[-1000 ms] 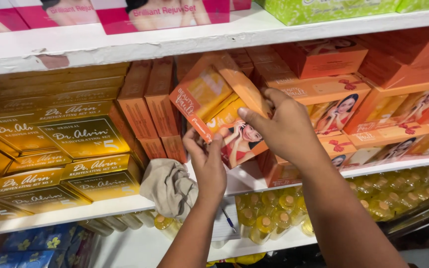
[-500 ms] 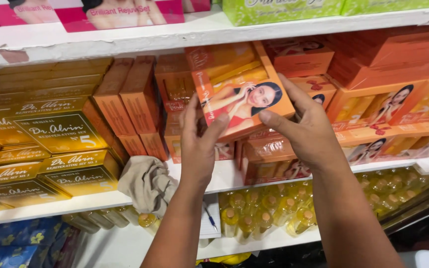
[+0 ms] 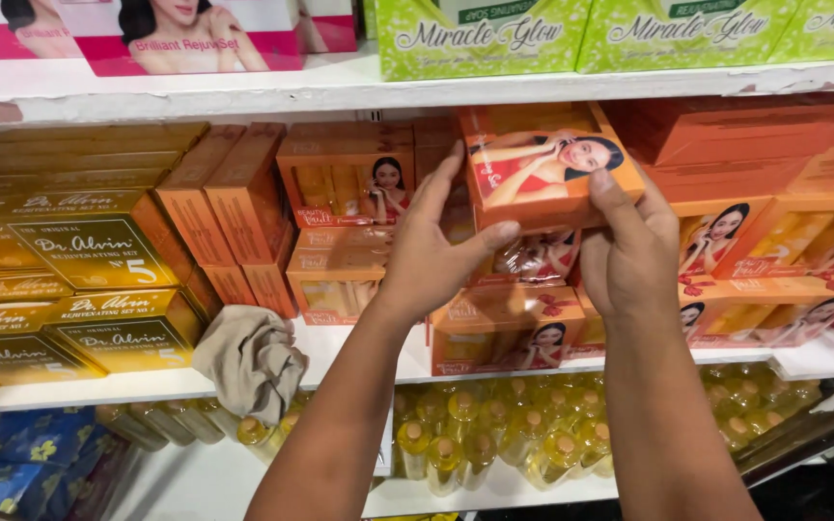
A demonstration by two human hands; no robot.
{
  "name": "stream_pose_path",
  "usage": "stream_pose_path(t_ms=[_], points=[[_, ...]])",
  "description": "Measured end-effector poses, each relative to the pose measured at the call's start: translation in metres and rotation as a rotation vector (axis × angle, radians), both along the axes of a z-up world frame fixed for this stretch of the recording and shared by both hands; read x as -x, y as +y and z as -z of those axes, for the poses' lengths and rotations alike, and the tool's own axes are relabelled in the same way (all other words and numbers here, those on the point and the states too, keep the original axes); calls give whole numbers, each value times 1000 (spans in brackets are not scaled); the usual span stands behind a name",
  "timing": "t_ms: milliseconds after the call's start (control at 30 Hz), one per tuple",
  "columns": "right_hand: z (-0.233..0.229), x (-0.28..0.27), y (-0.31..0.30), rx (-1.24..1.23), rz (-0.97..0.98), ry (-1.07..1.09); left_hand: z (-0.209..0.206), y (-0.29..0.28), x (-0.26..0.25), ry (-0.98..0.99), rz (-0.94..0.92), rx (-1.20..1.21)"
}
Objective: The person wipes the front of orange cosmetic boxes on a store shelf using a cloth. They repeatedly pick up individual boxes, wipe them, and place them back in their original positions to maintain the display.
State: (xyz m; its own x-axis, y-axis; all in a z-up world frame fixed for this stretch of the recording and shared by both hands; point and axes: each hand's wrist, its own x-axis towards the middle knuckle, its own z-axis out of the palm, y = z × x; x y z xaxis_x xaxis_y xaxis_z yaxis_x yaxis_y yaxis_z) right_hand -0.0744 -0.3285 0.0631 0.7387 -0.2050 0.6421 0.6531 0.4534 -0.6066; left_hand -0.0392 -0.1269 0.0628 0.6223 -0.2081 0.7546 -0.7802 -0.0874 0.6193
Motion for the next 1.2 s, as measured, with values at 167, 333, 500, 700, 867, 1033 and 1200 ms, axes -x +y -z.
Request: stream_pose_path(t_ms=[167, 333, 500, 700, 867, 1033, 1200], points=[[0, -20, -3, -140, 33, -17, -13, -21, -12, -145, -281, -180], [10, -26, -2, -111, 63, -90, -18, -43, -17, -202, -532, -239], [24, 3, 12, 250, 468, -26, -27, -57, -22, -56, -560, -308], [39, 7, 14, 875, 1095, -111, 15, -69, -15, -427, -697, -107], [47, -18, -2, 1040, 1202, -165, 41, -74, -4, -631, -800, -345], [36, -31, -2, 1155, 1208, -128, 31, -72, -14, -496, -722, -441], [30, -36, 2, 1234, 1241, -67, 25, -68, -28, -473, -734, -511]])
